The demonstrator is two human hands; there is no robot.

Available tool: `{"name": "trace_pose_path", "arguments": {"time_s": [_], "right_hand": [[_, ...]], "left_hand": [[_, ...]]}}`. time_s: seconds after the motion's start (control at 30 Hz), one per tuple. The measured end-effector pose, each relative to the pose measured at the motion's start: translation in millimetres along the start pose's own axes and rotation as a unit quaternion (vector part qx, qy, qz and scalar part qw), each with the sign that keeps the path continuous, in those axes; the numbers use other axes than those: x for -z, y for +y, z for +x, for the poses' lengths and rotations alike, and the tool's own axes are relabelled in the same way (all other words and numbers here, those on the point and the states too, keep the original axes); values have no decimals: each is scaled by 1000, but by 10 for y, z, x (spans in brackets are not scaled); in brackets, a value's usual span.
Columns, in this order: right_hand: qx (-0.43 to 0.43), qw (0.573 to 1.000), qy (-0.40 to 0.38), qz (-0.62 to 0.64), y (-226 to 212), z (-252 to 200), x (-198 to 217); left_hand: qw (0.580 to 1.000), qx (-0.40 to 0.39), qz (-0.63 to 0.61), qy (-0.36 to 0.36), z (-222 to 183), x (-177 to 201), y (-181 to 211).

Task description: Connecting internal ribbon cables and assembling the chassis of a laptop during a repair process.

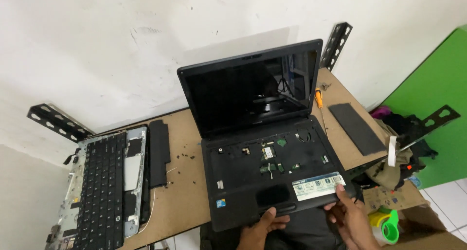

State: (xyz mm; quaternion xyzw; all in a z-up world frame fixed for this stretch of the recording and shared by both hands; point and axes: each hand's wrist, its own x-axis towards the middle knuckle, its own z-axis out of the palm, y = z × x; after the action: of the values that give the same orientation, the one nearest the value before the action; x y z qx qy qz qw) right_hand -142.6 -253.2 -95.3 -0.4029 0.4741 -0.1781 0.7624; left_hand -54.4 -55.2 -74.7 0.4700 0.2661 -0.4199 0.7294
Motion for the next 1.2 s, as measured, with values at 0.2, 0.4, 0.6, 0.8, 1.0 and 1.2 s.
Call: {"name": "trace_pose_path", "arguments": {"time_s": [0.2,0.4,0.6,0.8,1.0,1.2], "right_hand": [[81,991,-27,-107,-292,16,51],[39,975,-101,-193,-466,198,209],[64,960,-134,-239,-584,66,105],[78,931,-143,-326,-647,61,136],[83,879,-232,-409,-606,36,537],[124,868,-171,-450,-811,-30,348]], "left_hand": [[951,-11,243,-190,36,372,149],[989,-139,35,41,-94,750,185],[953,-172,176,178,-363,718,341],[969,-113,159,152,-253,902,351],[966,-150,108,180,-611,1042,356],[726,-88,646,218,-749,1002,879]]}}
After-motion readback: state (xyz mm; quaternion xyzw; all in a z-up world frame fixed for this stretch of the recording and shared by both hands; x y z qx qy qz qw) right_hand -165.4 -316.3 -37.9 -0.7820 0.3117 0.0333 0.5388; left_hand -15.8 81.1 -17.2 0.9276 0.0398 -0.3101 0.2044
